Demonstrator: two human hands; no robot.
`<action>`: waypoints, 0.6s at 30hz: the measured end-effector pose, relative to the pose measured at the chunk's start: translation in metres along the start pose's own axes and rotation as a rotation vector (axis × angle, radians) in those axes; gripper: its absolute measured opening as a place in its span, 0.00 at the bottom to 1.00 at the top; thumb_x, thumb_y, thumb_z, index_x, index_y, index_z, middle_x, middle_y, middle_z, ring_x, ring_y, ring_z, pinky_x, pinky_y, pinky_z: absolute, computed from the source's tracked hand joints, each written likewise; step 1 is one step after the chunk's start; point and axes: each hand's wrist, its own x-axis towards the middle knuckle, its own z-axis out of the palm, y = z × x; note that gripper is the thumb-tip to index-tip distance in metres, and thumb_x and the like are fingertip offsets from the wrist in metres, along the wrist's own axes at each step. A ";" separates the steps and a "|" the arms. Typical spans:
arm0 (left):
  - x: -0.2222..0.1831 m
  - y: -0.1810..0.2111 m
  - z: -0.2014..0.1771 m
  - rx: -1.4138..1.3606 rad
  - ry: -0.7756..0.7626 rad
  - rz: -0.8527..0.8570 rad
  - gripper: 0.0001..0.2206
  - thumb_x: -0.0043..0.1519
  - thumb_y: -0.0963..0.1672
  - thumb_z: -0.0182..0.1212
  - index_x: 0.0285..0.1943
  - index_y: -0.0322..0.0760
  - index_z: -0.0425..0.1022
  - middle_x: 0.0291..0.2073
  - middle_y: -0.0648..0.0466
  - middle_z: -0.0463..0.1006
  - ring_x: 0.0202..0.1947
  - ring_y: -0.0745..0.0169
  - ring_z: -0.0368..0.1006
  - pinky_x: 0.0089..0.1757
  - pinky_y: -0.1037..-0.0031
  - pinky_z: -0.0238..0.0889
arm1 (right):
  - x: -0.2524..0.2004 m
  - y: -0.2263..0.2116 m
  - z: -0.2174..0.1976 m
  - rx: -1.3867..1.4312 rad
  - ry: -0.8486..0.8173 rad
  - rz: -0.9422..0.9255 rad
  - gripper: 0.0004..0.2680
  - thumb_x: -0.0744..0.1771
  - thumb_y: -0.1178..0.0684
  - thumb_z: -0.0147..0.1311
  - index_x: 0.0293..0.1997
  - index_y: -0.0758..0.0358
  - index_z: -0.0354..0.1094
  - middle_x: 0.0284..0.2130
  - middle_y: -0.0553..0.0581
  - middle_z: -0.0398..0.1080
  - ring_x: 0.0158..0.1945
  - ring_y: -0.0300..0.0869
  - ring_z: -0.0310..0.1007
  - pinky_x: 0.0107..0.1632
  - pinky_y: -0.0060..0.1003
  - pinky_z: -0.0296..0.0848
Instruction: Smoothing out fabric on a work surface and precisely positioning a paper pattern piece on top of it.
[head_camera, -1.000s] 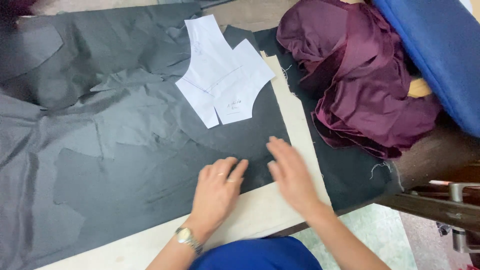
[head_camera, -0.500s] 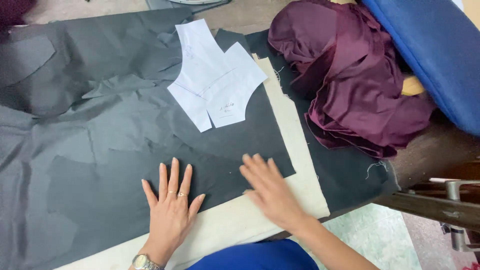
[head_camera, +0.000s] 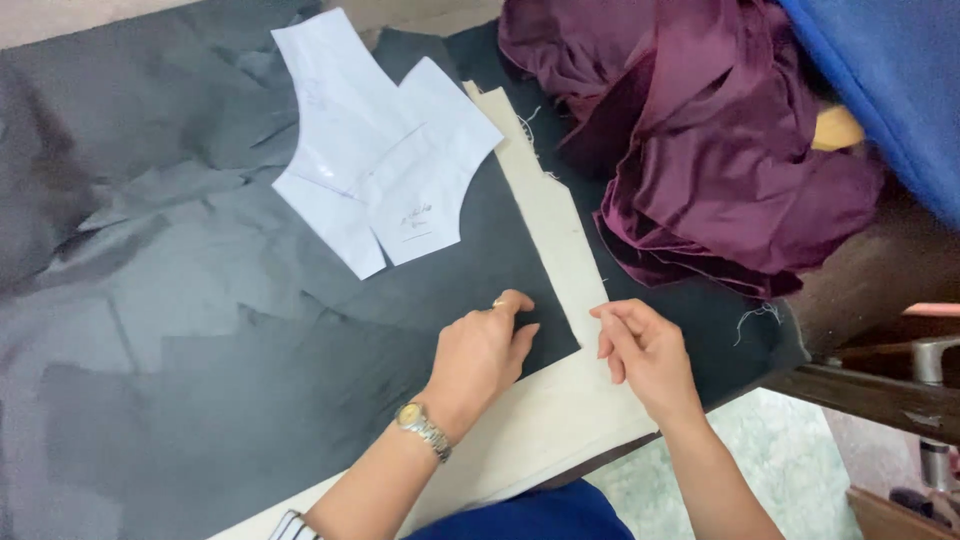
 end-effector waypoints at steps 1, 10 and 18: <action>0.004 0.004 0.001 0.000 -0.013 0.001 0.13 0.61 0.46 0.54 0.55 0.46 0.69 0.24 0.51 0.79 0.27 0.50 0.79 0.29 0.68 0.70 | 0.000 0.001 -0.001 0.002 0.006 0.011 0.06 0.67 0.61 0.46 0.42 0.67 0.71 0.14 0.60 0.67 0.09 0.39 0.60 0.18 0.31 0.65; 0.014 0.013 -0.010 -0.170 -0.129 -0.044 0.07 0.61 0.41 0.53 0.46 0.36 0.71 0.18 0.47 0.78 0.22 0.50 0.78 0.28 0.70 0.71 | 0.007 -0.004 0.000 0.047 -0.096 0.069 0.08 0.66 0.62 0.46 0.44 0.69 0.71 0.12 0.60 0.67 0.07 0.37 0.59 0.15 0.29 0.63; 0.013 0.003 -0.010 -0.308 -0.109 0.007 0.05 0.61 0.41 0.54 0.44 0.38 0.70 0.14 0.54 0.75 0.19 0.58 0.75 0.27 0.75 0.69 | 0.017 -0.009 0.007 -0.058 -0.300 0.003 0.11 0.61 0.63 0.56 0.47 0.69 0.70 0.11 0.59 0.67 0.09 0.35 0.58 0.15 0.27 0.61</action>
